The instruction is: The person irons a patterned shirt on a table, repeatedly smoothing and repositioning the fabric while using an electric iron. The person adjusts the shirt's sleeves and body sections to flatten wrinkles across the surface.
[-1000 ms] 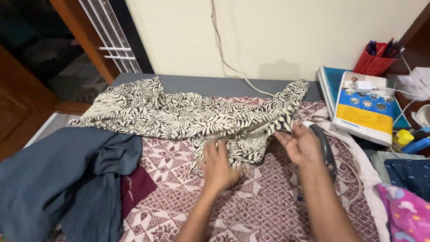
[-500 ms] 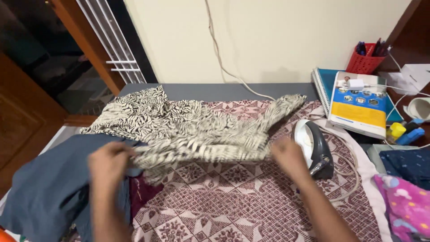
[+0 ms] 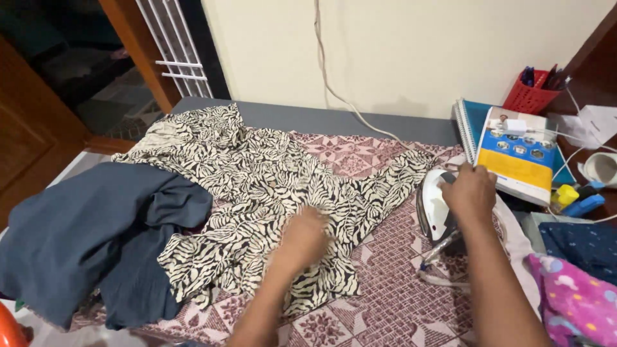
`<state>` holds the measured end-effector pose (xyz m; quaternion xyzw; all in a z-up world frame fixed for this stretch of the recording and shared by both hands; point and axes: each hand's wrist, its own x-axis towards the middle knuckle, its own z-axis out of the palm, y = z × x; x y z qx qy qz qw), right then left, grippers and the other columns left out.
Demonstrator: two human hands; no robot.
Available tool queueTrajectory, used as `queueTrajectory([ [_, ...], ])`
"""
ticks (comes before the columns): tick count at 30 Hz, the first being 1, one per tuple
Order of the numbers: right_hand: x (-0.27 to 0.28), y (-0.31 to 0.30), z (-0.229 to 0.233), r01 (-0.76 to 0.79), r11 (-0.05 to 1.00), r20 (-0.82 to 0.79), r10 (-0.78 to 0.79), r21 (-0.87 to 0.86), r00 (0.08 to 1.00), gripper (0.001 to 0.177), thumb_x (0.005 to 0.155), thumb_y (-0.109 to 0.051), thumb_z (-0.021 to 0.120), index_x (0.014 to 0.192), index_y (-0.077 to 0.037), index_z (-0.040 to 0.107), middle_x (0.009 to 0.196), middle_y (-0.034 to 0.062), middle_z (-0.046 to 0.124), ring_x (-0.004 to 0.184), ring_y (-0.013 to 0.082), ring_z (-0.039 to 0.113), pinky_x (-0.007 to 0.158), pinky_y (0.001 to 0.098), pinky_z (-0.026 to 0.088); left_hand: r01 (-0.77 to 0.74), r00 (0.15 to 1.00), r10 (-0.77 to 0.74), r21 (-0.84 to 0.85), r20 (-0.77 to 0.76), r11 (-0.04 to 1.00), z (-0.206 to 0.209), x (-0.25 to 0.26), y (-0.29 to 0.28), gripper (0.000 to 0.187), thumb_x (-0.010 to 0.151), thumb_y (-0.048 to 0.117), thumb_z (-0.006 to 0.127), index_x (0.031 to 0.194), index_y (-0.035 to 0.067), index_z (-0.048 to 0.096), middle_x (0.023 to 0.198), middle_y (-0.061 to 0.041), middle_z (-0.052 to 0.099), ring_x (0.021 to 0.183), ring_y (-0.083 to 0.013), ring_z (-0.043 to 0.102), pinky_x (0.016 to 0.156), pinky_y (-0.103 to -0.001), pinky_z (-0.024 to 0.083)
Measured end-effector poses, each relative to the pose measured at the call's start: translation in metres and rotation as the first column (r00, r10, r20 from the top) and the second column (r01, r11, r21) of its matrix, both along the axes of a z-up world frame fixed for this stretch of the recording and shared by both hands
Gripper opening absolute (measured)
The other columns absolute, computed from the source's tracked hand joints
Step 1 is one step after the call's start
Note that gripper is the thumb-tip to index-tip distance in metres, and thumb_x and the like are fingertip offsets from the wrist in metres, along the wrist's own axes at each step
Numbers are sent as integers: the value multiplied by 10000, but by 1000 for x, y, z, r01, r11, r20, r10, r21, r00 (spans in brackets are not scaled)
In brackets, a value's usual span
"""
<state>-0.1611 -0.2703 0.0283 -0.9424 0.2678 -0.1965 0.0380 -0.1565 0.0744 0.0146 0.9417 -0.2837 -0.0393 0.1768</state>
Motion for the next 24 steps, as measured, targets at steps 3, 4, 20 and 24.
queueTrajectory([
  [3, 24, -36, -40, -55, 987, -82, 68, 150, 994, 618, 786, -311, 875, 1243, 33, 640, 1185, 294, 666, 1112, 435, 650, 951, 488, 530, 222, 963, -201, 107, -177, 969, -21, -38, -64, 371, 889, 311, 745, 1176, 79, 701, 1268, -183, 612, 1238, -346, 530, 1067, -491, 443],
  [4, 26, -45, -49, -33, 971, -90, 55, 239, 994, 594, 816, -291, 837, 1271, 22, 617, 1154, 286, 685, 1068, 425, 671, 932, 490, 539, 221, 966, -199, 131, -162, 966, -26, -51, -71, 406, 828, 284, 780, 1166, 80, 689, 1326, -192, 545, 1274, -353, 479, 1053, -558, 400],
  [20, -7, 73, 32, -245, 727, -126, 415, 641, 901, 525, 888, -311, 723, 1387, -246, 575, 979, 91, 761, 608, 196, 675, 588, 372, 590, 282, 758, -438, -363, -483, 888, 19, -18, 45, 318, 853, 22, 559, 1044, 126, 792, 1117, -45, 791, 1063, -175, 759, 922, -329, 576],
  [24, 2, 97, 30, -262, 739, -205, 476, 621, 855, 540, 885, -326, 727, 1396, -269, 564, 866, 130, 770, 576, 200, 660, 614, 375, 569, 10, 852, -111, -196, -512, 980, -14, -5, 25, 256, 915, 169, 656, 1156, 151, 742, 1192, -27, 751, 1079, -214, 729, 1009, -371, 542],
])
